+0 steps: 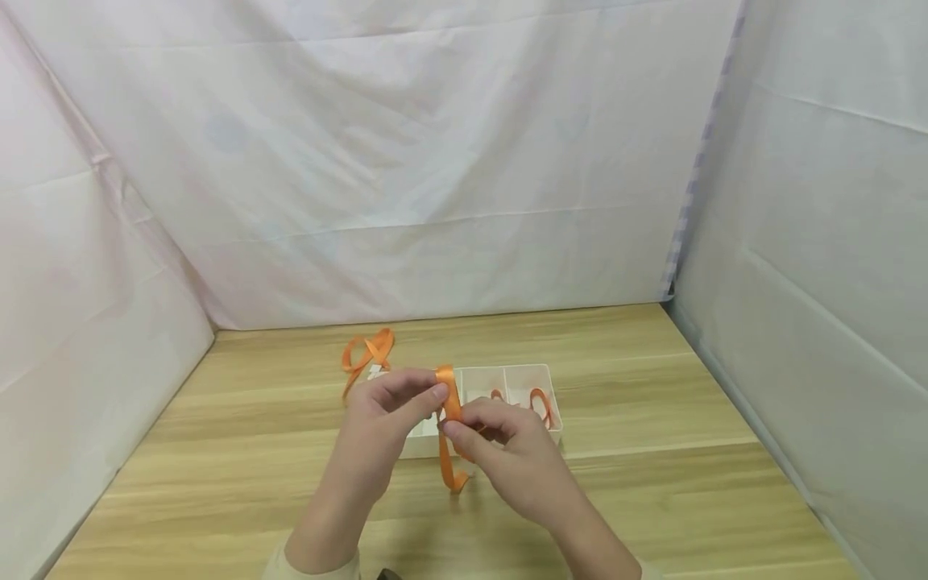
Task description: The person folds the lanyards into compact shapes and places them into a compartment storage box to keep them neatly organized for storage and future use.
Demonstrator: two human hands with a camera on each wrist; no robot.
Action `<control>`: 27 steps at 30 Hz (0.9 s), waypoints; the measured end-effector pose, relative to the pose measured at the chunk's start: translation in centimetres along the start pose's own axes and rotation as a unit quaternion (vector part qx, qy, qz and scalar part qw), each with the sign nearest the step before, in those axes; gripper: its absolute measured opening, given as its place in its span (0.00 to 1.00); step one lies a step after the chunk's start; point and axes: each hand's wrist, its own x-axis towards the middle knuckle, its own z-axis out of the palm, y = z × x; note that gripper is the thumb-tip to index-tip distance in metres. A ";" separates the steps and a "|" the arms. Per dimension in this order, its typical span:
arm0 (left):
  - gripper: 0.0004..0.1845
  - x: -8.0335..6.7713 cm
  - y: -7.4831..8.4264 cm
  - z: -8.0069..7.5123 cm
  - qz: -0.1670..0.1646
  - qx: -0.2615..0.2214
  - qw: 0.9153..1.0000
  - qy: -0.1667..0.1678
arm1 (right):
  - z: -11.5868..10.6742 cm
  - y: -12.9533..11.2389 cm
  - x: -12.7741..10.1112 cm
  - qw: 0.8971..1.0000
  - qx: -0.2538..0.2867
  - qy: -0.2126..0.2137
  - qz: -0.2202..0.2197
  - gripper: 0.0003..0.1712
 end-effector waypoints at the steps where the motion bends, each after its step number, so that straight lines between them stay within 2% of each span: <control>1: 0.09 0.0 0.0 0.0 -0.001 0.003 1.000 -0.001 | 0.1 0.0 0.0 1.000 0.002 0.003 0.006 0.06; 6: 0.12 0.2 -0.2 0.1 -0.006 0.003 1.000 0.005 | 0.3 0.2 -0.1 0.999 -0.016 0.008 0.027 0.05; 13: 0.12 0.5 -0.6 0.3 -0.004 -0.009 1.000 0.023 | 0.5 0.8 -0.1 0.999 -0.021 -0.017 -0.026 0.06; 19: 0.11 1.0 -1.1 0.3 -0.003 0.000 1.000 0.029 | 0.6 1.1 -0.3 1.000 -0.007 -0.008 -0.029 0.08; 23: 0.13 1.3 -1.6 0.3 -0.007 0.018 1.000 0.017 | 0.6 1.0 -0.4 1.000 -0.017 0.012 -0.018 0.08; 27: 0.15 1.3 -2.2 0.2 -0.007 0.043 0.999 -0.013 | 0.3 0.7 -0.1 0.997 -0.060 0.050 -0.014 0.08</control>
